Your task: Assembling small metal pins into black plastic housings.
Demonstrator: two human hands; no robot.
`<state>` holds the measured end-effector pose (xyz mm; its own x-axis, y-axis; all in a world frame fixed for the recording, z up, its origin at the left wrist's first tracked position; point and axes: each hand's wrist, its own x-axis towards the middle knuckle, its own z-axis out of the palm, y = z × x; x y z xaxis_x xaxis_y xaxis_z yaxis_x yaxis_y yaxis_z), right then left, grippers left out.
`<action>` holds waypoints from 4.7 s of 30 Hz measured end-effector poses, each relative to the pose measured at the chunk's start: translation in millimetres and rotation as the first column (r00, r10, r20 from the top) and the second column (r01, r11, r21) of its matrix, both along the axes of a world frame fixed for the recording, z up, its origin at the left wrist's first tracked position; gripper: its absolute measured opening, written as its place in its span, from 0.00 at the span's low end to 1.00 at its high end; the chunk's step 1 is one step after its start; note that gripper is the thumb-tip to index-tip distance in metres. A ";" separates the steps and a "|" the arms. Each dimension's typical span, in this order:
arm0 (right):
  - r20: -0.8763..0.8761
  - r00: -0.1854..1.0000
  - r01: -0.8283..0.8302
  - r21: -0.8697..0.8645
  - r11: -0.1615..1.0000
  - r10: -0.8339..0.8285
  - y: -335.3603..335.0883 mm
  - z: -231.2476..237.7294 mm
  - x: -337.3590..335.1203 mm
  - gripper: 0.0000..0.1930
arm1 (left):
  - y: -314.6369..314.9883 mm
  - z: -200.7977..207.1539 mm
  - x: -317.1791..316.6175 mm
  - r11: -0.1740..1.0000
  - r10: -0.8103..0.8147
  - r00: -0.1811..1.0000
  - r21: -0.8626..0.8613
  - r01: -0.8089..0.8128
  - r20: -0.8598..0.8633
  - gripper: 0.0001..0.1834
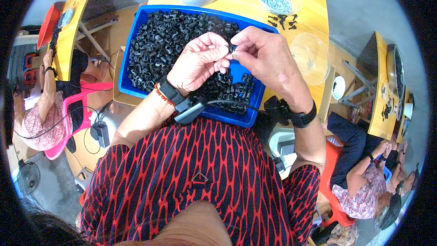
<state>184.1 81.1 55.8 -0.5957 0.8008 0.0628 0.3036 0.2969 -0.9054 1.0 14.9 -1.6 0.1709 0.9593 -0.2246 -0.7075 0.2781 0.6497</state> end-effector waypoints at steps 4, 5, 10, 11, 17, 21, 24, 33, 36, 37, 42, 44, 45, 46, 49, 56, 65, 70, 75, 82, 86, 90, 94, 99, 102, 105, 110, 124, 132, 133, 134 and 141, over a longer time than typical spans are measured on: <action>0.103 0.982 -0.159 -0.028 0.987 0.161 7.7 9.8 3.3 0.12 | -1.0 -0.9 -1.9 0.998 -0.058 0.995 0.005 0.059 -0.083 0.05; 0.117 0.974 -0.192 -0.009 0.981 0.192 9.8 9.9 3.7 0.12 | -1.5 -2.1 -2.8 0.996 -0.083 0.987 0.019 0.087 -0.135 0.05; 0.011 0.977 -0.207 -0.206 0.956 0.214 13.7 3.8 4.4 0.11 | -3.9 -1.8 -2.7 0.996 -0.083 0.996 -0.010 0.083 -0.017 0.04; -0.027 0.983 -0.183 -0.228 0.956 0.182 12.1 2.6 3.4 0.10 | -3.6 -1.3 -2.9 0.997 -0.078 0.996 -0.021 0.079 0.045 0.04; -0.237 0.969 -0.141 -0.296 0.945 0.070 3.2 -7.8 3.7 0.06 | -3.8 -1.2 -4.0 0.998 -0.063 0.982 0.020 0.060 0.178 0.05; -0.221 0.973 -0.116 -0.252 0.961 0.060 1.5 -12.7 5.9 0.06 | -2.2 -3.6 -5.5 0.998 -0.061 0.982 0.038 0.055 0.181 0.05; -0.235 0.971 -0.091 -0.238 0.967 0.033 -3.8 -11.6 5.1 0.07 | -1.9 -4.2 -5.8 0.998 -0.059 0.981 0.038 0.053 0.185 0.05; -0.061 0.997 -0.024 0.432 0.901 0.056 -17.6 -9.5 -0.9 0.11 | -3.5 -3.4 -2.5 0.997 -0.058 0.983 0.068 0.047 0.176 0.04; -0.079 0.996 -0.002 0.431 0.903 0.040 -23.2 -3.9 -1.5 0.10 | -3.3 -1.1 -2.5 0.992 -0.056 0.988 0.117 0.039 0.143 0.04; -0.079 0.996 0.000 0.432 0.902 0.038 -24.3 -4.5 -0.7 0.10 | -3.5 1.3 -2.1 0.992 -0.058 0.989 0.121 0.042 0.133 0.04; -0.222 0.974 0.020 -0.091 0.996 -0.040 -25.5 -1.8 3.5 0.04 | -5.6 4.3 -1.1 0.985 -0.082 0.995 0.155 0.073 0.052 0.05; -0.196 0.980 -0.006 -0.130 0.991 -0.020 -23.5 2.9 7.4 0.03 | -6.6 6.2 0.1 0.982 -0.093 0.995 0.170 0.087 0.031 0.05; -0.203 0.979 -0.014 -0.168 0.986 -0.021 -22.9 3.9 8.2 0.03 | -7.3 6.9 0.5 0.981 -0.092 0.996 0.176 0.087 0.021 0.05; -0.211 0.977 -0.024 -0.206 0.978 -0.021 -23.0 4.8 8.5 0.03 | -8.2 7.6 0.8 0.980 -0.090 0.996 0.182 0.087 0.010 0.05; -0.162 0.987 0.017 -0.049 0.999 -0.025 -28.2 9.3 6.1 0.04 | -9.3 10.3 -0.4 0.981 -0.091 0.996 0.171 0.088 0.010 0.04; -0.022 0.996 -0.062 0.530 0.846 0.086 -26.6 18.3 -3.2 0.07 | -15.0 21.0 -7.9 0.991 -0.084 0.990 0.110 0.072 0.111 0.05; -0.074 0.984 -0.123 0.387 0.914 0.164 -31.7 12.8 -13.5 0.13 | -26.7 17.8 -14.0 0.991 -0.048 0.975 0.130 0.020 0.217 0.04; -0.026 0.988 -0.111 0.571 0.813 0.153 -33.1 6.1 -23.0 0.16 | -20.0 9.9 -19.9 0.987 0.030 0.988 0.154 -0.053 0.149 0.04; -0.117 0.981 0.170 0.110 0.979 -0.157 -0.5 -9.3 -15.1 0.13 | -2.3 18.0 -40.7 0.938 0.192 0.977 0.276 -0.210 0.093 0.11; 0.207 0.978 -0.080 0.348 0.934 0.006 8.8 -47.3 -2.4 0.09 | -3.9 4.2 -55.9 0.921 0.221 0.968 0.301 -0.247 0.115 0.15; 0.271 0.960 -0.173 0.379 0.909 0.070 11.0 -35.8 -7.8 0.07 | -5.9 -0.1 -58.3 0.929 0.177 0.975 0.303 -0.211 0.135 0.13; 0.289 0.923 -0.327 0.239 0.914 0.254 5.8 -46.0 -14.1 0.05 | -6.7 1.9 -59.0 0.940 0.173 0.974 0.269 -0.208 0.148 0.13; 0.358 0.868 -0.432 0.203 0.879 0.344 2.5 -53.8 -26.4 0.04 | -8.5 2.0 -60.6 0.943 0.179 0.973 0.256 -0.212 0.146 0.13; 0.341 0.877 -0.410 0.164 0.897 0.339 4.0 -60.4 -26.8 0.06 | -8.4 2.7 -60.8 0.945 0.164 0.972 0.256 -0.203 0.165 0.13; 0.351 0.885 -0.379 0.160 0.911 0.307 7.1 -55.2 -27.8 0.06 | -9.2 4.0 -61.1 0.947 0.156 0.973 0.253 -0.196 0.168 0.13; 0.353 0.905 -0.320 0.202 0.925 0.236 9.4 -56.5 -23.6 0.06 | -9.1 2.8 -60.1 0.946 0.153 0.975 0.263 -0.191 0.158 0.13; 0.237 0.969 -0.073 0.033 0.997 0.063 0.3 -28.6 -18.5 0.08 | -10.8 8.5 -55.0 0.966 0.138 0.990 0.220 -0.137 0.011 0.11; 0.017 0.999 0.032 0.012 0.999 -0.032 -11.3 4.6 -31.0 0.04 | -12.9 9.2 -38.2 0.985 0.064 0.964 0.173 -0.019 -0.260 0.10; 0.171 0.985 -0.056 0.223 0.973 0.017 -9.4 11.9 -31.1 0.05 | -13.4 9.8 -33.6 0.980 0.102 0.928 0.195 -0.032 -0.359 0.09; 0.171 0.985 -0.056 0.222 0.973 0.017 -8.8 12.5 -31.8 0.05 | -13.5 9.5 -33.0 0.978 0.117 0.916 0.205 -0.038 -0.384 0.09; 0.210 0.977 -0.081 0.259 0.963 0.026 -7.9 12.8 -32.8 0.05 | -13.6 9.0 -32.6 0.975 0.132 0.903 0.216 -0.045 -0.410 0.09; 0.260 0.963 -0.171 0.375 0.911 0.073 -3.1 11.5 -33.6 0.06 | -11.8 5.4 -30.2 0.974 0.136 0.891 0.221 -0.041 -0.433 0.07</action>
